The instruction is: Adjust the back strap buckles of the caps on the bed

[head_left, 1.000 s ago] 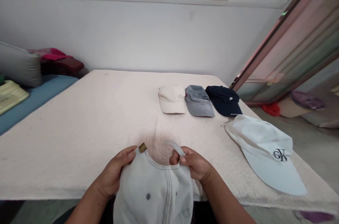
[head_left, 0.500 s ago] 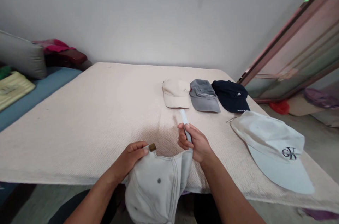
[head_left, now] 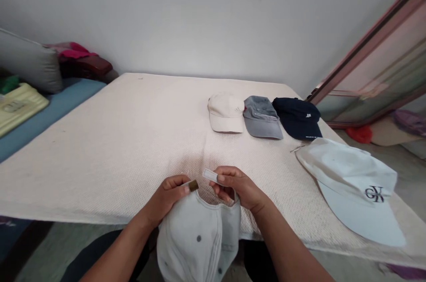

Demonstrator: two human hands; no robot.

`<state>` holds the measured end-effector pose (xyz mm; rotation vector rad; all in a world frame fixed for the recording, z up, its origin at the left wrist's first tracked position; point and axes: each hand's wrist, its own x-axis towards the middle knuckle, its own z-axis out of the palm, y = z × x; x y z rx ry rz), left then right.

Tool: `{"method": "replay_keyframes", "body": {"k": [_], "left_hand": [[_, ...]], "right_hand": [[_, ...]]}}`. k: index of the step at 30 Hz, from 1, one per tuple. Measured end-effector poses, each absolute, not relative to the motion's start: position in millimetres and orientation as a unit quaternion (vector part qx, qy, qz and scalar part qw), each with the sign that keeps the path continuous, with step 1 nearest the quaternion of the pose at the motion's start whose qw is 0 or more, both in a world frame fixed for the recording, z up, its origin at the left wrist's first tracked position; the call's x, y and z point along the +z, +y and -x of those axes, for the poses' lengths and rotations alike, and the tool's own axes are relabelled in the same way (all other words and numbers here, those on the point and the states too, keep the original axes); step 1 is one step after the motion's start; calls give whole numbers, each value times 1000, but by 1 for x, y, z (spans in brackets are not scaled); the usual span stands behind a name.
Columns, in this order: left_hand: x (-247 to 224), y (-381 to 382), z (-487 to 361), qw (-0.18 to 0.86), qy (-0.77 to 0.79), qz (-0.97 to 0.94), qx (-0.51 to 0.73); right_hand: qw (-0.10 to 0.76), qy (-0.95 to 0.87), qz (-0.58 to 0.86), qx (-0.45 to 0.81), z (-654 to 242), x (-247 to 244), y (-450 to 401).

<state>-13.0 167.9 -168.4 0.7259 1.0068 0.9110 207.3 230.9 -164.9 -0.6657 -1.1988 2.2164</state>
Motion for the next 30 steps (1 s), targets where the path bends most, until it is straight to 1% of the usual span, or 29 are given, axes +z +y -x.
{"method": "replay_keyframes", "body": {"k": [5, 12, 18, 24, 30], "left_hand": [[-169, 167, 11, 720, 452, -317, 420], [-166, 166, 9, 725, 453, -311, 415], [-166, 165, 8, 736, 441, -301, 416], [-164, 165, 8, 722, 455, -321, 410], [-167, 166, 10, 730, 440, -326, 408]], "right_hand": [[274, -439, 254, 817, -209, -167, 234], [240, -455, 228, 826, -204, -170, 232], [200, -486, 257, 811, -202, -169, 231], [226, -489, 271, 797, -203, -170, 233], [179, -506, 253, 805, -204, -170, 233]]}}
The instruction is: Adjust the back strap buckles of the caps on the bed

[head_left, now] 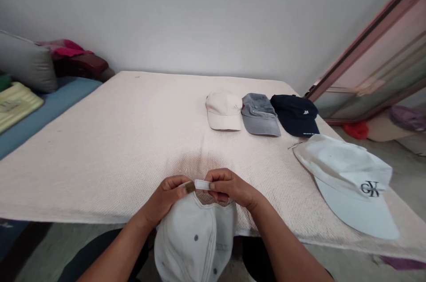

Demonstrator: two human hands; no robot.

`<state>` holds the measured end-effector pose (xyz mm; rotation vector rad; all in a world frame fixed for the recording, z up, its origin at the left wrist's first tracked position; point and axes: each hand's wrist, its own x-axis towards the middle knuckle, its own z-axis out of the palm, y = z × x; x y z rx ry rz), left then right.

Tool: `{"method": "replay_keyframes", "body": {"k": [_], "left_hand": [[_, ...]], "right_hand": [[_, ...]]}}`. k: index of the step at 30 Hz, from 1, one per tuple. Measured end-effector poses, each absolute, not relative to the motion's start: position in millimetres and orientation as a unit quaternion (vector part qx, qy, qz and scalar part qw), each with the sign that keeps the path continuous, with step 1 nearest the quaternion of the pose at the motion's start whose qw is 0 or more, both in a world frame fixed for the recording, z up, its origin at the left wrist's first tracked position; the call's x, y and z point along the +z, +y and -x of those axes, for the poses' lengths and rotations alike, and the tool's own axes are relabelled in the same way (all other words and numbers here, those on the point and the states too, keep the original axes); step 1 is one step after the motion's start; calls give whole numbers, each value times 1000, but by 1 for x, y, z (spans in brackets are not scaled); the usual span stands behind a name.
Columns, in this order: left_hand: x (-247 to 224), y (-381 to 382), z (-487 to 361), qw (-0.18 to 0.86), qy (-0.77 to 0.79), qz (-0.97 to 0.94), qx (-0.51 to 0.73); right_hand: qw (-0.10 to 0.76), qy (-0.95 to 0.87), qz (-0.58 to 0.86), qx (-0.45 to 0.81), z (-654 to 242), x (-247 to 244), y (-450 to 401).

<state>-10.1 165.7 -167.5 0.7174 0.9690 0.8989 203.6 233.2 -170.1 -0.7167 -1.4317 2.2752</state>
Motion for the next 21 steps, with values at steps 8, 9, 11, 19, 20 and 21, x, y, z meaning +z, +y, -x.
{"method": "replay_keyframes", "body": {"k": [8, 9, 11, 19, 20, 21], "left_hand": [[-165, 166, 6, 715, 457, -369, 380], [-164, 166, 5, 715, 455, -378, 374], [-163, 167, 3, 714, 450, -393, 365], [-164, 168, 4, 704, 461, -401, 362], [-164, 168, 4, 704, 460, -402, 362], [-165, 168, 4, 704, 459, -403, 362]], "right_hand": [[178, -572, 246, 762, -204, -168, 233], [180, -581, 248, 755, -204, -168, 234], [180, -591, 248, 746, -203, -169, 233], [158, -591, 248, 751, -204, -169, 232], [155, -590, 249, 752, -204, -168, 231], [152, -588, 251, 754, -204, -168, 231]]}}
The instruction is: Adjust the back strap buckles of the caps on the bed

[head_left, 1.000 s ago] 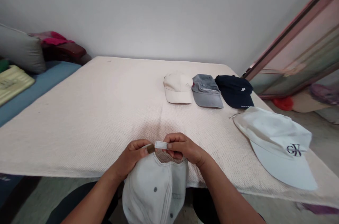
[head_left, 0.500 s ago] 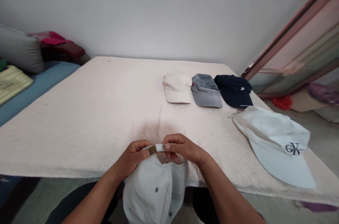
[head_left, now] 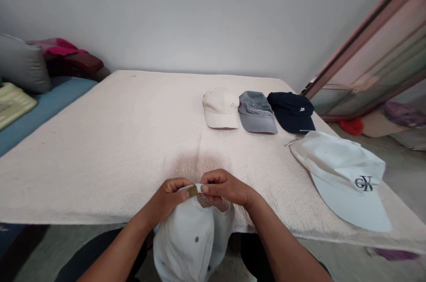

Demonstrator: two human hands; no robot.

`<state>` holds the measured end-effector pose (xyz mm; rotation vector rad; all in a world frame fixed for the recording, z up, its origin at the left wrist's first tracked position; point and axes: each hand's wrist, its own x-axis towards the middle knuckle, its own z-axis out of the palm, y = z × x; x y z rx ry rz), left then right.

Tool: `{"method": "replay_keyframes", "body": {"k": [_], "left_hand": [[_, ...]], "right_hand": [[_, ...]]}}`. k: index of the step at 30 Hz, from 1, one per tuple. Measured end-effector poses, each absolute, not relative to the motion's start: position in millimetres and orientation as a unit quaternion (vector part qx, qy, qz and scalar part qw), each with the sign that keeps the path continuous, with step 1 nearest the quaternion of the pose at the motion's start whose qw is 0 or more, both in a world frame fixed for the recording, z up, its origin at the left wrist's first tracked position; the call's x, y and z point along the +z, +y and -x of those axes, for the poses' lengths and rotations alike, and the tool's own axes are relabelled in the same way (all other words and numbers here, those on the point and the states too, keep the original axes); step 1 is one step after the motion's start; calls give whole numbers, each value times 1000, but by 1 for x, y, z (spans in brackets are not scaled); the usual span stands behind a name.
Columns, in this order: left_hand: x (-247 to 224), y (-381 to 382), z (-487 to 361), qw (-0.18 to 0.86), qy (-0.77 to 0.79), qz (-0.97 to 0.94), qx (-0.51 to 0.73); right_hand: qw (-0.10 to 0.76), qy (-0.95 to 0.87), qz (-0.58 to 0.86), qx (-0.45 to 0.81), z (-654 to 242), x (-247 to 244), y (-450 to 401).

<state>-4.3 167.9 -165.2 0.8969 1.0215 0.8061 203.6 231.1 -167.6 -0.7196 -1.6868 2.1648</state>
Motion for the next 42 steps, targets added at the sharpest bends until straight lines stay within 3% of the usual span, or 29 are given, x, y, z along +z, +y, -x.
{"method": "replay_keyframes", "body": {"k": [12, 35, 42], "left_hand": [[-167, 167, 5, 712, 447, -417, 344], [-168, 165, 2, 716, 479, -402, 311], [-168, 163, 2, 737, 466, -383, 305]], "right_hand": [[119, -582, 251, 764, -205, -164, 232], [157, -604, 240, 744, -199, -167, 227], [118, -583, 232, 770, -197, -167, 227]]}}
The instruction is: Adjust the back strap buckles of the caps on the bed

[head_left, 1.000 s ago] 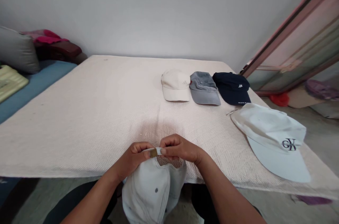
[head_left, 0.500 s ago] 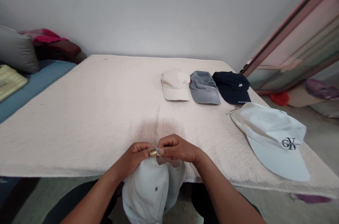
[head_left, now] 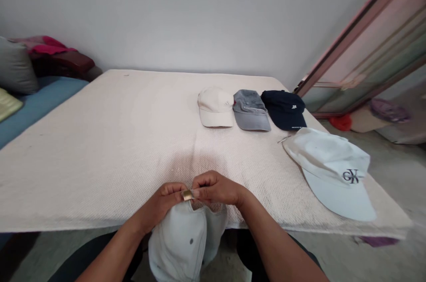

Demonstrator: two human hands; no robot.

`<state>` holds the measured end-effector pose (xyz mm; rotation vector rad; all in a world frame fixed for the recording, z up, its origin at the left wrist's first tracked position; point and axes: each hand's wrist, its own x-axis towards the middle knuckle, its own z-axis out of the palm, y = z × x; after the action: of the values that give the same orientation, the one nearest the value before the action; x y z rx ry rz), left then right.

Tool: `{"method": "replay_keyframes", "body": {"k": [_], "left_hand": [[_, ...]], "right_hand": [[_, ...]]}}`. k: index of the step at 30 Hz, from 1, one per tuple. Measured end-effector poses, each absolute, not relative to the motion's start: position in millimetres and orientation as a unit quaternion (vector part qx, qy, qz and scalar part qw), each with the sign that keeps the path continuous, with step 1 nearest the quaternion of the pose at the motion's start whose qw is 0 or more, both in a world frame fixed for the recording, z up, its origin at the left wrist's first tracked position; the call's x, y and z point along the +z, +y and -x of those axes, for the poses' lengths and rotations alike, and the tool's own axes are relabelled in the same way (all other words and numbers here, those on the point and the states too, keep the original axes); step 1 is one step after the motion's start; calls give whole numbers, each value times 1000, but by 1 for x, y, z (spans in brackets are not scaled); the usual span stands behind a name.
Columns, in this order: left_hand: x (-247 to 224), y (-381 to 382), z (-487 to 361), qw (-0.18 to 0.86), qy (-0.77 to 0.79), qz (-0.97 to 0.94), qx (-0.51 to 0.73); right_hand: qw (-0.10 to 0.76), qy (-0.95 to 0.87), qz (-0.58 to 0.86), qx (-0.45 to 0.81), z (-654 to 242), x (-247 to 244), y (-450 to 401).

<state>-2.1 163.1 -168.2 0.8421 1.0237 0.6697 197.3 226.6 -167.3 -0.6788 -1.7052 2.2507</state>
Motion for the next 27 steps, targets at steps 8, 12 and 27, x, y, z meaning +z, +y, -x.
{"method": "replay_keyframes", "body": {"k": [8, 12, 27], "left_hand": [[-162, 161, -1, 757, 468, -339, 306], [-161, 162, -3, 744, 475, -354, 311], [-161, 164, -4, 758, 436, -337, 348]], "right_hand": [[110, -557, 197, 799, -197, -168, 230], [115, -547, 196, 806, -197, -166, 230], [166, -535, 191, 806, -197, -172, 228]]}}
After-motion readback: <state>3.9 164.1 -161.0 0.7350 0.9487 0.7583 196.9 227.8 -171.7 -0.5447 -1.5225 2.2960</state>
